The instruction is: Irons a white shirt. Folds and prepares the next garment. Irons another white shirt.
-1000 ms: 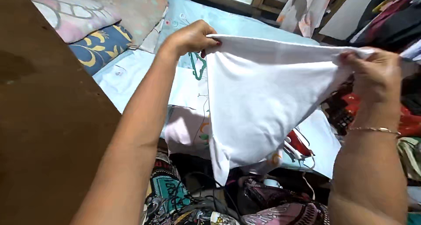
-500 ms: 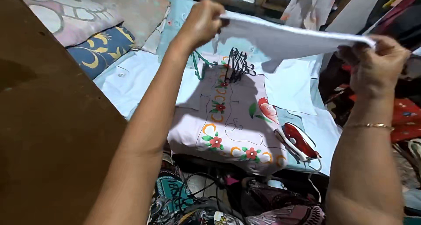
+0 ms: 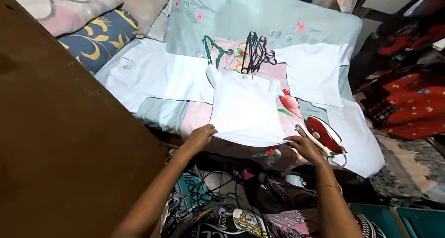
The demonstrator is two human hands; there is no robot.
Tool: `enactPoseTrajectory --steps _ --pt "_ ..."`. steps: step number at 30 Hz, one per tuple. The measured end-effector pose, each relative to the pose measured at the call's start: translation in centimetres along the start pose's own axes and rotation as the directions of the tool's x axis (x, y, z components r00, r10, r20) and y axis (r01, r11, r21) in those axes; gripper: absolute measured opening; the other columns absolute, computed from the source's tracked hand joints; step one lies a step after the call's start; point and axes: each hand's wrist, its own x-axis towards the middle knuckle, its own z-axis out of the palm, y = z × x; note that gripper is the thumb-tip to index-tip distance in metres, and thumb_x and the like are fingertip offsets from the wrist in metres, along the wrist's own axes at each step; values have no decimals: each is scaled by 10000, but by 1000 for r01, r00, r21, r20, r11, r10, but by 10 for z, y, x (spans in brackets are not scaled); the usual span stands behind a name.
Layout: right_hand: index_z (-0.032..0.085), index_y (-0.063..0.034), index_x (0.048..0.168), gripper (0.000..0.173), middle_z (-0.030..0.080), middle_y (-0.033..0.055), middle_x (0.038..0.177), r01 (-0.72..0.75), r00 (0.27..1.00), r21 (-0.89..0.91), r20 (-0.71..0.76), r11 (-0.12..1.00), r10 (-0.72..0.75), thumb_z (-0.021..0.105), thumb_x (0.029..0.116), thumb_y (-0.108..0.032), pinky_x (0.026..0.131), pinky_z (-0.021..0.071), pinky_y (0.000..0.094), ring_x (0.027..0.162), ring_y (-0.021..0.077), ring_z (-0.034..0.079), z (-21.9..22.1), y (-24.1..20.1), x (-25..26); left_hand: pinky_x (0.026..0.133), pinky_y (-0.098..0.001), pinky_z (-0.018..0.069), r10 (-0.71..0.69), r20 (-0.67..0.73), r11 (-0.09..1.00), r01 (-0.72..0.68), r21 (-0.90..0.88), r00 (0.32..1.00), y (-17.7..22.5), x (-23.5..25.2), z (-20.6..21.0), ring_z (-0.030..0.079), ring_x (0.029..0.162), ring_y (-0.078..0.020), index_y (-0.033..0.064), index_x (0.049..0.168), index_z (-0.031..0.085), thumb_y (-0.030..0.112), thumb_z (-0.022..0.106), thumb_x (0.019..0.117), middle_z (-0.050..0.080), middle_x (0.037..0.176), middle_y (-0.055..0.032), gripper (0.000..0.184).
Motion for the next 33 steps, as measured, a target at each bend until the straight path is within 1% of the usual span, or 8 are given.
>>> enactPoseTrajectory --steps 6,9,15,18,23,27,30,33 --pt "729 88 1053 147 696 263 1122 72 997 -54 14 996 -71 642 950 31 964 513 498 1034 351 672 -5 0 -23 1123 -532 430 22 14 1000 -22 -15 1000 0 -21 20 562 1333 -421 -38 1319 657 -44 482 1021 556 1448 -273 345" --pt "733 97 1037 139 686 282 1108 66 995 -90 87 994 -58 659 943 26 979 497 519 1050 389 658 -3 0 -29 1116 -548 436 46 4 999 -46 3 999 -3 -28 29 566 1327 -434 -38 1312 665 -52 496 1009 556 1448 -279 348" --pt "722 100 1073 163 679 269 1079 3 952 -123 304 992 35 656 961 1 947 508 502 981 362 656 2 -8 -33 1081 -551 475 116 -76 993 -116 -5 990 -15 -44 48 602 1283 -445 -42 1238 709 -75 545 974 603 1388 -283 312" --pt "728 95 1040 148 692 260 1037 -6 899 -120 434 993 58 671 954 -11 938 498 507 962 354 656 4 -11 -35 1057 -561 492 120 -58 993 -121 -2 991 -18 -53 53 613 1271 -443 -37 1228 717 -73 553 971 607 1387 -277 307" --pt "736 66 973 120 714 205 899 33 773 -112 633 993 46 672 953 -33 836 530 502 803 292 667 26 0 -30 1068 -555 487 98 -9 995 -98 -17 995 -21 -66 63 608 1282 -433 -35 1215 725 -79 554 968 607 1389 -274 303" --pt "718 66 992 105 696 192 931 -1 681 -136 725 991 100 684 947 -22 793 540 464 781 256 649 41 2 -27 1058 -551 499 105 -5 994 -105 -33 994 -29 -74 77 619 1268 -434 -44 1189 734 -82 565 961 617 1375 -278 287" --pt "707 79 1045 143 688 222 984 22 615 -205 775 978 149 681 955 -30 827 525 490 832 300 650 51 -1 -27 1086 -551 476 71 63 997 -68 -39 996 -29 -75 83 597 1293 -440 -53 1201 723 -70 551 978 600 1394 -284 282" --pt "717 100 1062 168 678 284 1094 55 569 -256 802 965 180 687 944 -16 947 471 577 1016 407 641 64 -3 -25 1088 -552 474 44 92 999 -41 -30 995 -32 -74 91 591 1298 -442 -60 1203 718 -80 551 975 593 1403 -282 284"
